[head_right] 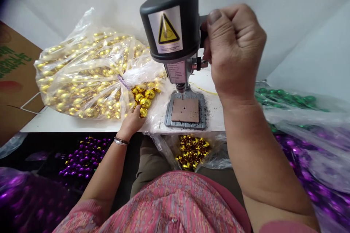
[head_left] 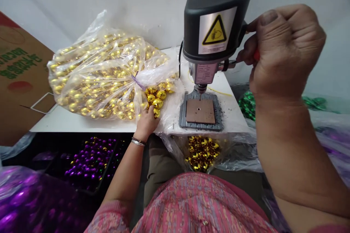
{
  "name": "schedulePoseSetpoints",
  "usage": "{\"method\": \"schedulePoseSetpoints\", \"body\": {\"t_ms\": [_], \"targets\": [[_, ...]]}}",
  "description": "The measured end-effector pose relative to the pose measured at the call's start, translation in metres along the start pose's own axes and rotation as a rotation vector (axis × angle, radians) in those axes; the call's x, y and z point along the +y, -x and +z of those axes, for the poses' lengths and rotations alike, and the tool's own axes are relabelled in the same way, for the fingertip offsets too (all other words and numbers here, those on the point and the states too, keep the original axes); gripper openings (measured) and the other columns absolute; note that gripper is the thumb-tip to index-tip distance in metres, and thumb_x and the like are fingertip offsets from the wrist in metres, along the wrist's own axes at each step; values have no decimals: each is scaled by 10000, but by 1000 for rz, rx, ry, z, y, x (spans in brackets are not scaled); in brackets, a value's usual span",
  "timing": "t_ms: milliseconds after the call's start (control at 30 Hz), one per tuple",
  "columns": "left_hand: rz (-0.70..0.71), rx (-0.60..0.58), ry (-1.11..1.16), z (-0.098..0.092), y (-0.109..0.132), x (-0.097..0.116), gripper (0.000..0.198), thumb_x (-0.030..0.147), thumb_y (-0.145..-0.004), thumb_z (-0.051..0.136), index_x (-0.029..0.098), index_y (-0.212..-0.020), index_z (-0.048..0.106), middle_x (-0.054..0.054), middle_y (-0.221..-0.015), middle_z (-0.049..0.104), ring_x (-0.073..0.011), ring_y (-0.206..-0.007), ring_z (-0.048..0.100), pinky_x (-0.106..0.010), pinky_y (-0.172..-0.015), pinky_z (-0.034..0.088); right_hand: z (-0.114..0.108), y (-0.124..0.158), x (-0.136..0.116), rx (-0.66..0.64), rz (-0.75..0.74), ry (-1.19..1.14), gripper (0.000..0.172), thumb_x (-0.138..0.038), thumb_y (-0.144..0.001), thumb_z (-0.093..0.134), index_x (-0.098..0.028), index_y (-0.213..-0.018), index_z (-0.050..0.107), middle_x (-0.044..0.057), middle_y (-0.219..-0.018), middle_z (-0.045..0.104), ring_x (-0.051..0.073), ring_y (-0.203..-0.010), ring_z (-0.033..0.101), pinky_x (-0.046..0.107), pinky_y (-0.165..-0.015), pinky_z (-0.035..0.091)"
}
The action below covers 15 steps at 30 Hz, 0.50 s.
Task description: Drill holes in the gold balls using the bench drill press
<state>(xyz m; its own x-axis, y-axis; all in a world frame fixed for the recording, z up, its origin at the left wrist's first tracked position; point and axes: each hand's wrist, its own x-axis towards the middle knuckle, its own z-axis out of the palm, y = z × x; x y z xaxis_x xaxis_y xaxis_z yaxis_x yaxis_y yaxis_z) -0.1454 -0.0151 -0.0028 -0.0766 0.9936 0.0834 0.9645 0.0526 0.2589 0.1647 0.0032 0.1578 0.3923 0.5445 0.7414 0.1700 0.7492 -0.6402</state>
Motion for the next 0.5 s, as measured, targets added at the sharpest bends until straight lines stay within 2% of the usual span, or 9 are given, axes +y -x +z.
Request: {"method": "schedulePoseSetpoints", "body": {"t_ms": [200,333,400,500], "targets": [[-89,178,478,6,2,5,599,284,-731,737,158,-1284,543,-91,-1083,672,-212,-860,679,-361,-803,580,-1,3,-4,-17,15,34,174,-311,-935,568,-189,-812,567,-66,-574,518,48,-476,473,207,-462,345],[-60,247,633,2,18,20,607,312,-688,757,188,-1244,547,-94,-1141,648,-204,-927,659,-335,-809,570,-1,3,-7,-22,47,36,176,-302,-928,569,-187,-796,560,-67,-581,518,38,-482,469,202,-477,354],[-34,201,872,-2,30,30,600,367,-741,719,205,-1282,517,-90,-1154,640,-201,-949,668,-328,-806,572,-1,4,-7,-43,52,9,174,-280,-930,565,-185,-786,547,-76,-552,490,40,-470,452,204,-467,346],[23,-83,1220,-5,42,48,590,413,-812,669,237,-1343,482,-60,-1078,648,-182,-886,677,-306,-743,564,0,4,-9,-56,41,-27,185,-269,-945,545,-184,-781,528,-91,-527,453,37,-459,436,195,-461,336]]}}
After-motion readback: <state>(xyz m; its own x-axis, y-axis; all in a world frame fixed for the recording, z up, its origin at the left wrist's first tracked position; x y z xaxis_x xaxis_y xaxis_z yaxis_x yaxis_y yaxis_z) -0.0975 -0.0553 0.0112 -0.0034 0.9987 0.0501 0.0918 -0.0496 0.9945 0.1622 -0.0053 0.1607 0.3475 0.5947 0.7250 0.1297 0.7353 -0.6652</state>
